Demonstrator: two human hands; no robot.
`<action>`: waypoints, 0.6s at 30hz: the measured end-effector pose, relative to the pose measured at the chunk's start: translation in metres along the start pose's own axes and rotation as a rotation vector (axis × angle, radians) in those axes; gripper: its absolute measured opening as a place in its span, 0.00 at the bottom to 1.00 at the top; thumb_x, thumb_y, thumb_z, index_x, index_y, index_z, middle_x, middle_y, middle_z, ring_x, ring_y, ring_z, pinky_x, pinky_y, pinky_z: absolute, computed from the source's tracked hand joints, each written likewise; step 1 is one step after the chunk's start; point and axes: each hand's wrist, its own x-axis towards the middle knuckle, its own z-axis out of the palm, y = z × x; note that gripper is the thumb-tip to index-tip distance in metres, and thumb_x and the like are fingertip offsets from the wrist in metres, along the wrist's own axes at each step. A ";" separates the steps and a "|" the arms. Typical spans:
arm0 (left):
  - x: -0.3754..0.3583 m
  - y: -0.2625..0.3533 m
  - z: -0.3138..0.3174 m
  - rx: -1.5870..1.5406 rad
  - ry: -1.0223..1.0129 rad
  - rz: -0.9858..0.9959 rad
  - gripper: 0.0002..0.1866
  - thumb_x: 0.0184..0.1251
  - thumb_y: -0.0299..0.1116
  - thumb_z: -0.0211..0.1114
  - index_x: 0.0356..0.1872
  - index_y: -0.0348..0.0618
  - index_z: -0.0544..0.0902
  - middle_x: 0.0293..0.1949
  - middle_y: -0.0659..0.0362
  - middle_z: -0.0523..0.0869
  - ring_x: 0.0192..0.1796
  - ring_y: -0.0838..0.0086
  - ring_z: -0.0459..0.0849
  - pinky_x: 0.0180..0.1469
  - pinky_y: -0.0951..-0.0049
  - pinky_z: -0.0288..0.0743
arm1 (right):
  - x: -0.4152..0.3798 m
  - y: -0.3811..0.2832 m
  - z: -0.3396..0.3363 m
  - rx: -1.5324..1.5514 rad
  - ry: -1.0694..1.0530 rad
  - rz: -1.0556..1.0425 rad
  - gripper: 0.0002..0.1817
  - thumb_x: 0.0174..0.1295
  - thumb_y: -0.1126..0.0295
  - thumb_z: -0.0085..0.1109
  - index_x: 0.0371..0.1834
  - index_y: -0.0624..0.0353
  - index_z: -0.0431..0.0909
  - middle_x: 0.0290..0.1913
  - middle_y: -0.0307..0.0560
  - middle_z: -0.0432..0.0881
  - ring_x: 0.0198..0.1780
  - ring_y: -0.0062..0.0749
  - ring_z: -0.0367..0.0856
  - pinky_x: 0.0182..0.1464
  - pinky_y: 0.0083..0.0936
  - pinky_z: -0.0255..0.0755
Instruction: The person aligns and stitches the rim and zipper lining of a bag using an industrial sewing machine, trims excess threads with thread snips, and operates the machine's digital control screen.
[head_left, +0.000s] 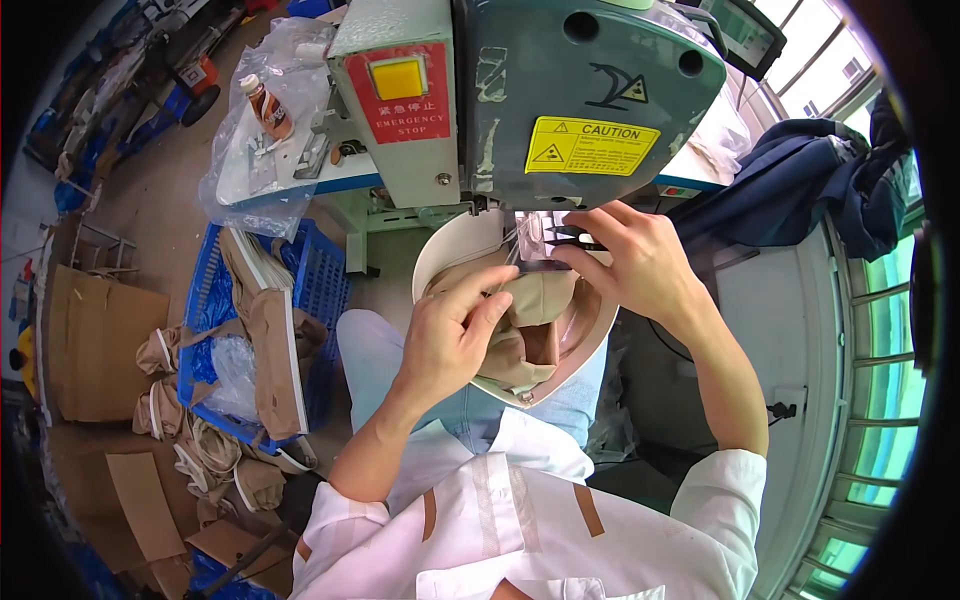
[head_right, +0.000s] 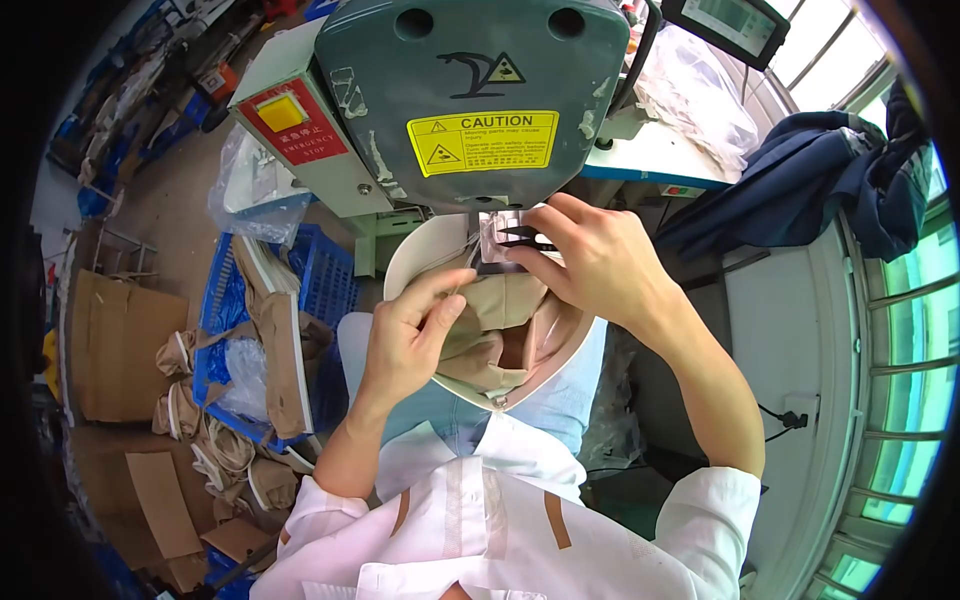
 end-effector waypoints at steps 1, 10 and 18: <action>0.002 -0.003 0.005 -0.025 0.069 0.153 0.10 0.69 0.27 0.65 0.49 0.41 0.85 0.32 0.52 0.88 0.28 0.69 0.84 0.31 0.73 0.74 | -0.003 0.001 0.004 0.112 0.042 0.071 0.16 0.58 0.62 0.70 0.41 0.62 0.85 0.31 0.47 0.84 0.30 0.36 0.83 0.32 0.28 0.76; -0.001 -0.018 -0.001 0.283 0.024 0.349 0.13 0.62 0.24 0.67 0.48 0.46 0.86 0.30 0.55 0.88 0.27 0.60 0.86 0.29 0.67 0.77 | -0.001 -0.027 0.034 1.364 -0.021 0.935 0.11 0.70 0.68 0.60 0.47 0.64 0.85 0.22 0.27 0.70 0.19 0.07 0.57 0.20 0.13 0.46; 0.004 -0.027 -0.001 0.306 0.094 0.395 0.11 0.60 0.25 0.68 0.45 0.47 0.85 0.27 0.56 0.87 0.26 0.61 0.85 0.28 0.66 0.76 | -0.010 -0.023 -0.021 0.870 0.752 0.483 0.16 0.74 0.67 0.55 0.56 0.67 0.80 0.28 0.32 0.76 0.19 0.07 0.58 0.20 0.11 0.45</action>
